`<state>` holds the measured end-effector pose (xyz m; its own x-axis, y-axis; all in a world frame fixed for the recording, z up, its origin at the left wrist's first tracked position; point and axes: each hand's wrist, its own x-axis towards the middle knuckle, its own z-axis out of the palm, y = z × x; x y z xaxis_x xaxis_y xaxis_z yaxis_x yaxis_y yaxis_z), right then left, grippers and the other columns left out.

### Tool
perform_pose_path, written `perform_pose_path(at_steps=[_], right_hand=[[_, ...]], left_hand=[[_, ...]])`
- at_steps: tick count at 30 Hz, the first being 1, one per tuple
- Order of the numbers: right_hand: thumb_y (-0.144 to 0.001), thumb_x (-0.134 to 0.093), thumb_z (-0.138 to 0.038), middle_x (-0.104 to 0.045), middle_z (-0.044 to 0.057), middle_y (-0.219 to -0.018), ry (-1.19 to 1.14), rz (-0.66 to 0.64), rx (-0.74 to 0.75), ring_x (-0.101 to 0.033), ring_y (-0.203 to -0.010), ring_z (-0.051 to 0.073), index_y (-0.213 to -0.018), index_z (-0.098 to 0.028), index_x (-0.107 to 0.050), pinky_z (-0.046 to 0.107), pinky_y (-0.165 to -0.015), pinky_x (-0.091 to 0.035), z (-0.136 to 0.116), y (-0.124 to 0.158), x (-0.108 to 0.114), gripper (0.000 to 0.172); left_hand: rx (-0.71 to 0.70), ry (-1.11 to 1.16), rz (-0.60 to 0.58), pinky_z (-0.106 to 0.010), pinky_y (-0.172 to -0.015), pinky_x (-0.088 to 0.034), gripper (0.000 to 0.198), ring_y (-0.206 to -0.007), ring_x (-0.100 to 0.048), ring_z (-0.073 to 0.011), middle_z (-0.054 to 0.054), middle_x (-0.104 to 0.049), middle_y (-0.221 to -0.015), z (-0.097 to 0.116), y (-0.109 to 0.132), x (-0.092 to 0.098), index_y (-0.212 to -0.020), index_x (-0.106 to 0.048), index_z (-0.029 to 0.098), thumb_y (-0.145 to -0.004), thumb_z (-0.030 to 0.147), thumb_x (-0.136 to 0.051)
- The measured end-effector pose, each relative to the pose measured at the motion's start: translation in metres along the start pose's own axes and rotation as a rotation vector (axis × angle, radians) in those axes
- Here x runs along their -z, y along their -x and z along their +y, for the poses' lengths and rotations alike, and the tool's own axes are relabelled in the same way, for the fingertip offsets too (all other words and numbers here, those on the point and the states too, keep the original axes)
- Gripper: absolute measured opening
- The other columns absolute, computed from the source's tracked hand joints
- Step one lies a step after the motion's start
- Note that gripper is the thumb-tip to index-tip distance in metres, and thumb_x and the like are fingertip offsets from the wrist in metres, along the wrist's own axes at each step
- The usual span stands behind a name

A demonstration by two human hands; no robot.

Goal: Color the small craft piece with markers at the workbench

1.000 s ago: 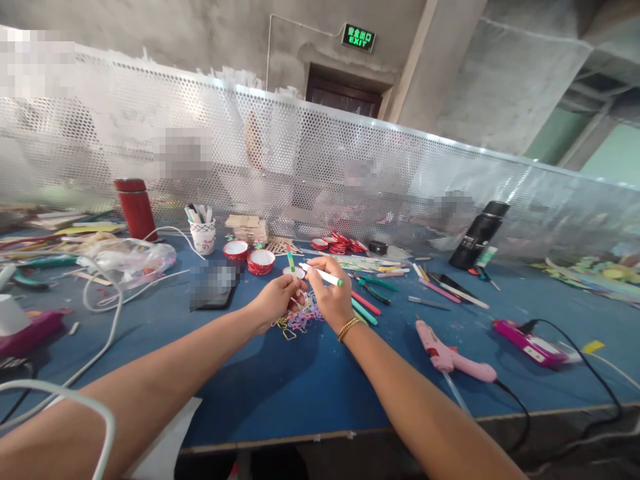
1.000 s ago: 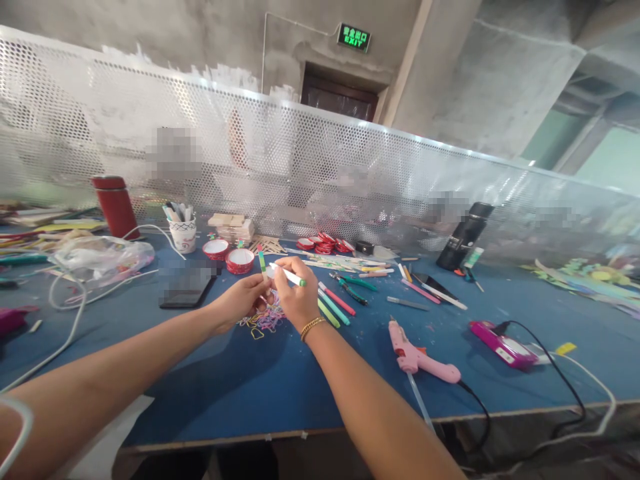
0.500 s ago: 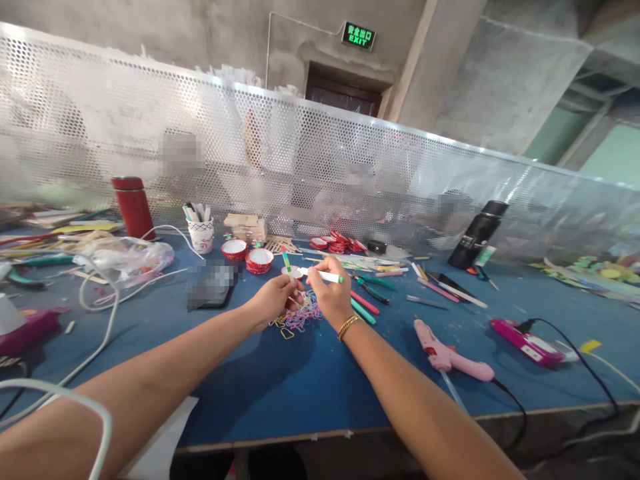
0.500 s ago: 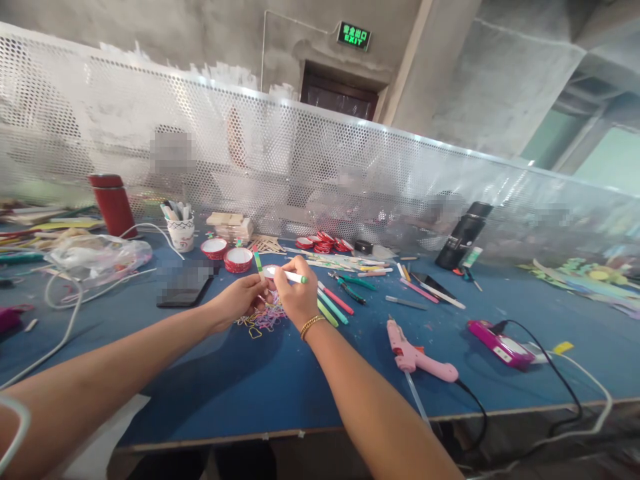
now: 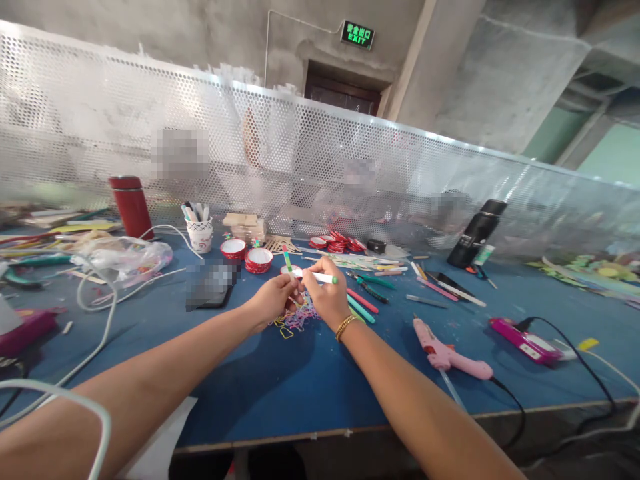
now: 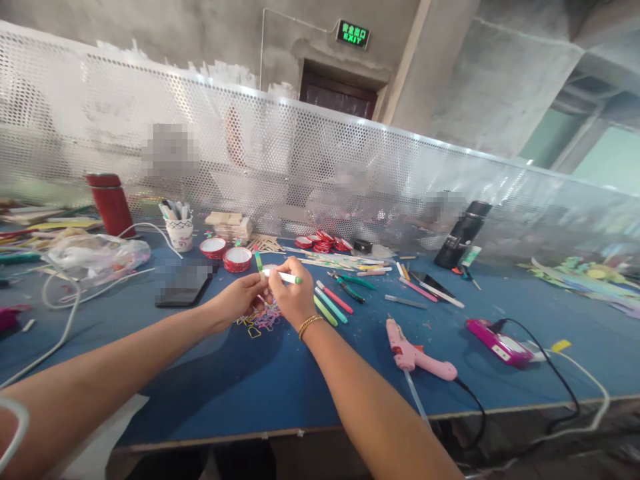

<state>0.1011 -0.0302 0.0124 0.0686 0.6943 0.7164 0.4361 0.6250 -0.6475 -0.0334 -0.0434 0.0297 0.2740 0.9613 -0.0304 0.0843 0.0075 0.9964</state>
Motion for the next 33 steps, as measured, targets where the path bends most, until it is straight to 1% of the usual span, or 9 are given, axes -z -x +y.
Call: perform_pose_path(at_steps=[4, 6, 9, 14, 19, 24, 29, 33], right_hand=[[-0.083, -0.055, -0.031, -0.058, -0.002, -0.065, 0.001, 0.027, -0.004, -0.055, -0.061, 0.015, -0.075, -0.022, -0.050, 0.026, -0.062, -0.042, 0.0002, -0.0007, 0.0009, 0.013], [-0.083, -0.055, -0.029, -0.058, -0.002, -0.065, -0.003, 0.018, 0.000, -0.054, -0.061, 0.014, -0.074, -0.022, -0.049, 0.026, -0.062, -0.042, -0.0005, -0.0002, 0.0005, 0.013], [-0.082, -0.054, -0.027, -0.057, -0.003, -0.064, 0.006, -0.001, 0.018, -0.054, -0.061, 0.014, -0.073, -0.022, -0.049, 0.026, -0.062, -0.041, -0.0010, 0.0005, -0.0004, 0.012], [-0.083, -0.055, -0.030, -0.058, -0.002, -0.066, 0.015, 0.032, 0.013, -0.054, -0.063, 0.014, -0.074, -0.021, -0.051, 0.026, -0.064, -0.042, 0.0002, -0.0001, 0.0005, 0.013], [-0.083, -0.054, -0.030, -0.058, -0.002, -0.067, 0.007, 0.017, 0.016, -0.054, -0.064, 0.014, -0.074, -0.021, -0.050, 0.026, -0.063, -0.042, -0.0007, 0.0011, 0.0002, 0.014], [-0.083, -0.053, -0.028, -0.058, -0.002, -0.066, -0.005, -0.004, 0.005, -0.054, -0.063, 0.014, -0.075, -0.022, -0.050, 0.026, -0.063, -0.042, -0.0023, 0.0023, -0.0013, 0.011], [-0.083, -0.054, -0.028, -0.057, -0.002, -0.065, -0.019, -0.019, -0.002, -0.054, -0.062, 0.014, -0.074, -0.022, -0.049, 0.026, -0.063, -0.042, -0.0033, 0.0021, -0.0014, 0.011], [-0.082, -0.054, -0.028, -0.057, -0.002, -0.066, 0.011, 0.007, 0.012, -0.054, -0.063, 0.015, -0.073, -0.022, -0.049, 0.026, -0.063, -0.042, -0.0029, 0.0006, 0.0005, 0.012]], left_hand=[[0.000, -0.002, 0.018, -0.015, -0.040, -0.027, 0.024, -0.042, -0.046, -0.0039, 0.000, -0.058, -0.063, 0.0022, 0.0010, -0.0003, -0.076, -0.052, 0.015, -0.093, 0.025, -0.040], [-0.003, -0.014, 0.010, -0.016, -0.040, -0.026, 0.024, -0.041, -0.045, -0.0040, 0.001, -0.057, -0.064, 0.0014, 0.0004, 0.0003, -0.076, -0.051, 0.015, -0.094, 0.025, -0.038], [-0.016, -0.020, -0.003, -0.016, -0.039, -0.025, 0.022, -0.041, -0.045, -0.0042, 0.001, -0.058, -0.066, -0.0005, -0.0010, 0.0015, -0.077, -0.050, 0.016, -0.093, 0.027, -0.039], [-0.011, -0.022, 0.001, -0.016, -0.039, -0.024, 0.020, -0.041, -0.045, -0.0043, 0.000, -0.057, -0.065, -0.0008, -0.0018, 0.0016, -0.079, -0.051, 0.016, -0.093, 0.026, -0.040], [-0.019, -0.015, -0.002, -0.016, -0.040, -0.025, 0.022, -0.041, -0.045, -0.0047, 0.001, -0.058, -0.063, -0.0011, -0.0020, 0.0010, -0.077, -0.051, 0.016, -0.092, 0.029, -0.041], [-0.020, -0.001, 0.002, -0.017, -0.041, -0.027, 0.020, -0.041, -0.045, -0.0047, 0.001, -0.058, -0.063, -0.0014, -0.0015, 0.0008, -0.075, -0.051, 0.016, -0.089, 0.030, -0.047], [-0.014, -0.023, -0.003, -0.017, -0.040, -0.024, 0.019, -0.041, -0.045, -0.0051, 0.001, -0.058, -0.064, -0.0015, -0.0007, 0.0005, -0.076, -0.050, 0.017, -0.090, 0.029, -0.045], [-0.024, -0.001, 0.003, -0.017, -0.041, -0.027, 0.021, -0.042, -0.045, -0.0045, 0.001, -0.058, -0.063, -0.0022, -0.0020, 0.0008, -0.076, -0.051, 0.016, -0.090, 0.032, -0.047]])
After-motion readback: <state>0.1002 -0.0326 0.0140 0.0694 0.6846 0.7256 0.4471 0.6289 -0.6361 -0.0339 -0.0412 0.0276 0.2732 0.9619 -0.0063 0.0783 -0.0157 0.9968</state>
